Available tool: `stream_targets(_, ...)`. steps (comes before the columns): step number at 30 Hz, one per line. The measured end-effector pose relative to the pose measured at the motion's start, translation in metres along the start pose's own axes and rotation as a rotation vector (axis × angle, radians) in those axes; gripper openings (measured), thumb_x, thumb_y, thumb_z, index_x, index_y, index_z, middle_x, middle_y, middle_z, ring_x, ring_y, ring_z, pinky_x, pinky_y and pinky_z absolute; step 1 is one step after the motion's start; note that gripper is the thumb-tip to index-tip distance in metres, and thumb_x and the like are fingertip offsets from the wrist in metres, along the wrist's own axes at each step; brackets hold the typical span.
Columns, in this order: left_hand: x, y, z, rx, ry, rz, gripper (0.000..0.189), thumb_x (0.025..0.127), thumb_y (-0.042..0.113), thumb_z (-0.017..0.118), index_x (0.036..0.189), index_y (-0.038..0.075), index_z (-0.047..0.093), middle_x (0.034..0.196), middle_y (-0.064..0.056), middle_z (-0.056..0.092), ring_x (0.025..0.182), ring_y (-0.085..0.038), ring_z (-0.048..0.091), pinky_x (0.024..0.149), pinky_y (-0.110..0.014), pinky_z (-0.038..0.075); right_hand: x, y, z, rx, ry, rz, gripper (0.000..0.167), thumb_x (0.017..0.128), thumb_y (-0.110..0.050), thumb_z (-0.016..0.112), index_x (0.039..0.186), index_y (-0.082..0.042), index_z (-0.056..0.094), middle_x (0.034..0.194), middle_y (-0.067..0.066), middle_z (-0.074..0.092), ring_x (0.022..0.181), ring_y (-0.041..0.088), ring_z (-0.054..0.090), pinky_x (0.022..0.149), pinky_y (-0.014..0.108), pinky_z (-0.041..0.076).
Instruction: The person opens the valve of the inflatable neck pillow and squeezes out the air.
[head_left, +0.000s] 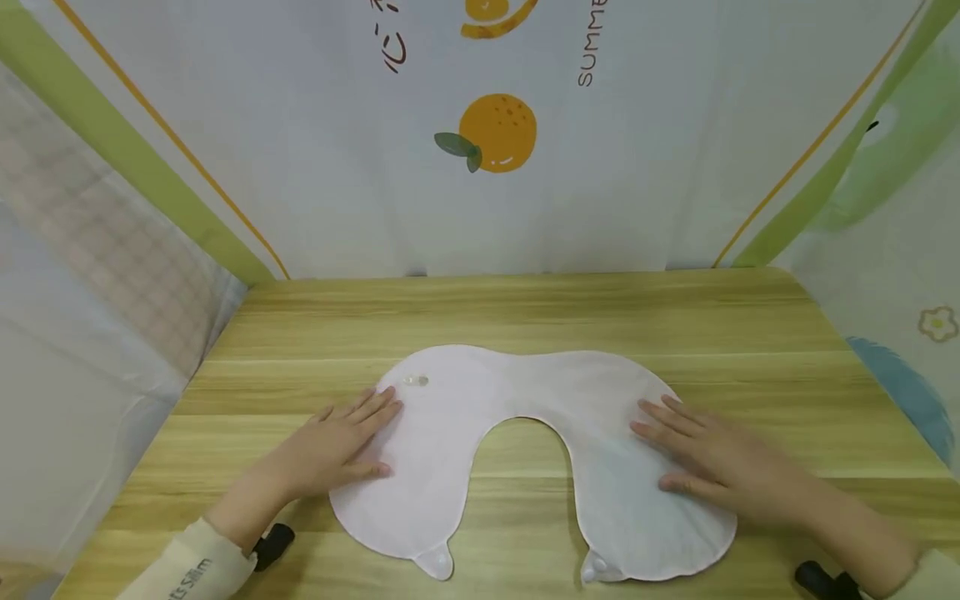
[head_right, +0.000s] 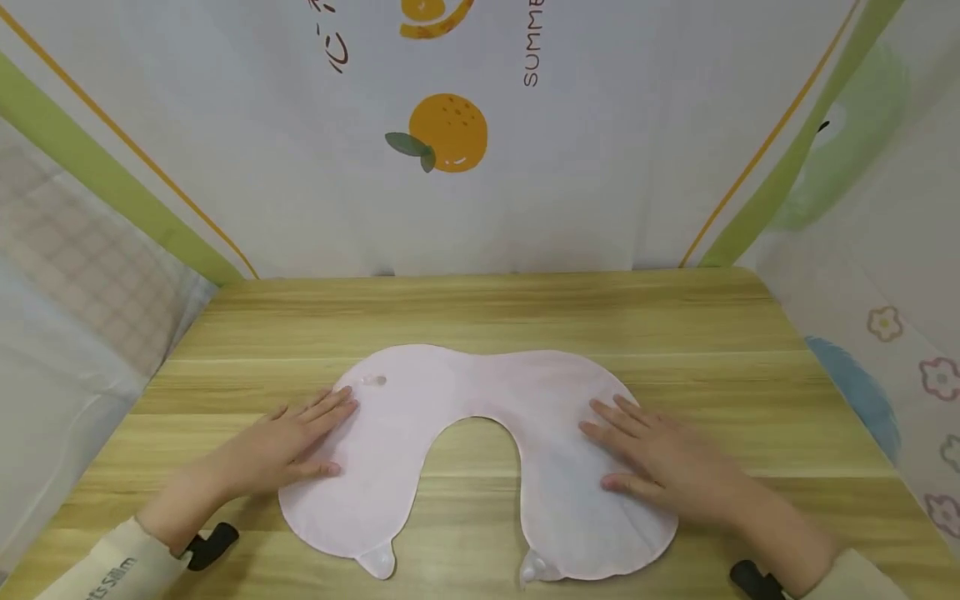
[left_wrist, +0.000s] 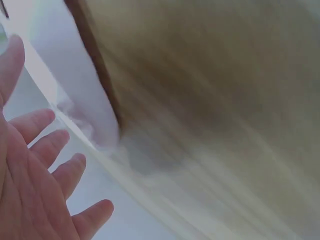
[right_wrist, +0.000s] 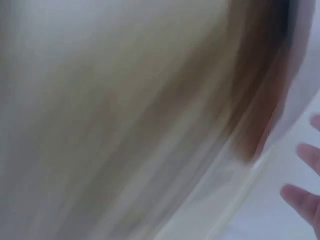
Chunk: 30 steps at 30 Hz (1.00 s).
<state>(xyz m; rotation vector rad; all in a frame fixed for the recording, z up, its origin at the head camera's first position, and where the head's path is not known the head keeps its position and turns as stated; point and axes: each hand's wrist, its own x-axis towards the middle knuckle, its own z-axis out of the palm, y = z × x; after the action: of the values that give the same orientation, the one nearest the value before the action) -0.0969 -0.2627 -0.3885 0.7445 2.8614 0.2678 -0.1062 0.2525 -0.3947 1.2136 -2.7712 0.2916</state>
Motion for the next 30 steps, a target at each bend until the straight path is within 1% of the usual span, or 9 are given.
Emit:
stream_targets(3,0.000,0.008,0.002,-0.008,-0.037,0.036,0.092,0.085,0.064,0.064,0.155,0.013,0.035,0.163,-0.013,0.029,0.149,-0.042,0.028,0.103,-0.076,0.033,0.002,-0.010,0.004,-0.038,0.030,-0.110,0.072,0.084,-0.056,0.070,0.147,-0.029,0.049,0.150,-0.003,0.052,0.135,0.025,0.052,0.096,0.042,0.051)
stream_targets(5,-0.001,0.012,0.004,-0.014,-0.056,0.049,0.098,0.081,0.068,0.065,0.155,0.013,0.034,0.163,-0.013,0.028,0.149,-0.042,0.028,0.103,-0.076,0.033,0.001,-0.014,0.005,-0.042,0.023,-0.139,0.077,0.082,-0.061,0.069,0.148,-0.027,0.048,0.149,-0.004,0.053,0.132,0.024,0.054,0.089,0.043,0.055)
stream_targets(8,-0.002,0.014,0.006,-0.015,-0.071,0.049,0.103,0.078,0.073,0.064,0.156,0.014,0.032,0.164,-0.012,0.026,0.150,-0.041,0.027,0.104,-0.075,0.033,-0.002,-0.018,0.003,-0.020,-0.002,-0.126,0.083,0.080,-0.065,0.068,0.150,-0.026,0.045,0.150,-0.005,0.051,0.133,0.024,0.052,0.087,0.045,0.056)
stream_targets(14,-0.005,0.015,0.009,-0.006,-0.063,0.032,0.105,0.077,0.076,0.062,0.157,0.016,0.030,0.165,-0.010,0.024,0.151,-0.039,0.025,0.104,-0.075,0.033,-0.002,-0.021,0.004,-0.058,0.018,-0.150,0.086,0.078,-0.065,0.069,0.150,-0.025,0.045,0.149,-0.004,0.052,0.130,0.026,0.054,0.087,0.044,0.055)
stream_targets(16,-0.005,0.015,0.009,-0.002,-0.058,0.029,0.105,0.077,0.076,0.062,0.157,0.016,0.030,0.165,-0.010,0.024,0.151,-0.039,0.026,0.104,-0.075,0.033,-0.001,-0.021,0.004,-0.073,0.025,-0.160,0.087,0.078,-0.066,0.068,0.151,-0.025,0.044,0.150,-0.004,0.052,0.129,0.026,0.054,0.096,0.033,0.050)
stream_targets(18,-0.004,0.015,0.009,0.003,-0.054,0.028,0.105,0.077,0.075,0.063,0.157,0.015,0.030,0.165,-0.010,0.025,0.150,-0.039,0.026,0.103,-0.075,0.033,0.001,-0.022,0.005,-0.080,0.034,-0.172,0.087,0.078,-0.065,0.068,0.151,-0.025,0.044,0.149,-0.004,0.052,0.129,0.026,0.055,0.106,0.022,0.038)
stream_targets(21,-0.004,0.015,0.009,0.005,-0.048,0.021,0.106,0.076,0.075,0.065,0.157,0.015,0.031,0.165,-0.010,0.026,0.150,-0.039,0.026,0.104,-0.075,0.033,0.002,-0.022,0.005,-0.093,0.036,-0.185,0.086,0.078,-0.065,0.069,0.151,-0.026,0.044,0.149,-0.003,0.053,0.128,0.028,0.056,0.108,0.020,0.031)
stream_targets(25,-0.004,0.015,0.009,-0.003,-0.049,0.013,0.106,0.076,0.074,0.066,0.157,0.016,0.032,0.165,-0.010,0.025,0.151,-0.039,0.026,0.103,-0.076,0.032,0.004,-0.022,0.004,-0.104,0.029,-0.199,0.086,0.077,-0.063,0.070,0.150,-0.024,0.045,0.147,-0.001,0.055,0.126,0.029,0.057,0.094,0.038,0.048)
stream_targets(30,-0.002,0.014,0.009,-0.014,-0.050,0.013,0.105,0.076,0.074,0.066,0.157,0.016,0.032,0.165,-0.011,0.025,0.150,-0.039,0.026,0.103,-0.076,0.033,0.007,-0.021,0.003,-0.087,0.013,-0.196,0.085,0.077,-0.063,0.070,0.149,-0.023,0.047,0.146,0.000,0.056,0.124,0.031,0.059,0.088,0.048,0.054)
